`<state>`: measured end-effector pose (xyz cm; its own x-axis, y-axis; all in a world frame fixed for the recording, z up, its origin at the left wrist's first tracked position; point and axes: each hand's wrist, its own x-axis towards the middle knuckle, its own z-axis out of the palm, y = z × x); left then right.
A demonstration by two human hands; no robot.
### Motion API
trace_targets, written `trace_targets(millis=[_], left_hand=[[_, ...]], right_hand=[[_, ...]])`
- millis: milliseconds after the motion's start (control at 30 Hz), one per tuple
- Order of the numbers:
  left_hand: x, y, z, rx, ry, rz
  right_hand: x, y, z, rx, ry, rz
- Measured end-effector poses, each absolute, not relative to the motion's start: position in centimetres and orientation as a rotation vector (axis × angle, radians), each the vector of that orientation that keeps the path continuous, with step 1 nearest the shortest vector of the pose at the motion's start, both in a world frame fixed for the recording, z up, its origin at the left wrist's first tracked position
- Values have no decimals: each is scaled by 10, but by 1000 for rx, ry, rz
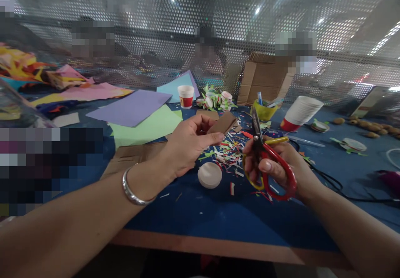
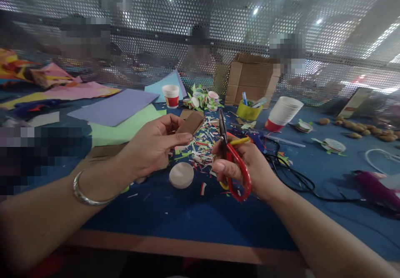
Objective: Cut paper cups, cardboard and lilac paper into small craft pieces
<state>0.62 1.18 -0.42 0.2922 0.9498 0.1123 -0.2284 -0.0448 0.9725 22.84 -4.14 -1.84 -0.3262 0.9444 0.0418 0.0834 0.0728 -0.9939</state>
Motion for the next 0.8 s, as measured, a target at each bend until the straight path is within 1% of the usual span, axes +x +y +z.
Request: trace_targets(millis=[167, 267, 367, 667, 800], left_hand=[[7, 11, -4, 1234, 769, 1144], [7, 8, -3, 1185, 780, 1108], [7, 6, -3, 1168, 785, 1069], [9, 4, -6, 1168, 756, 994], [10, 4, -4, 1155, 767, 973]], right_hand=[[230, -41, -25, -926, -1656, 1348], [228, -41, -23, -1053, -1774, 1278], [223, -43, -19, -1190, -1856, 1124], [218, -44, -18, -1352, -2001, 875], [218, -45, -17, -1379, -2042, 820]])
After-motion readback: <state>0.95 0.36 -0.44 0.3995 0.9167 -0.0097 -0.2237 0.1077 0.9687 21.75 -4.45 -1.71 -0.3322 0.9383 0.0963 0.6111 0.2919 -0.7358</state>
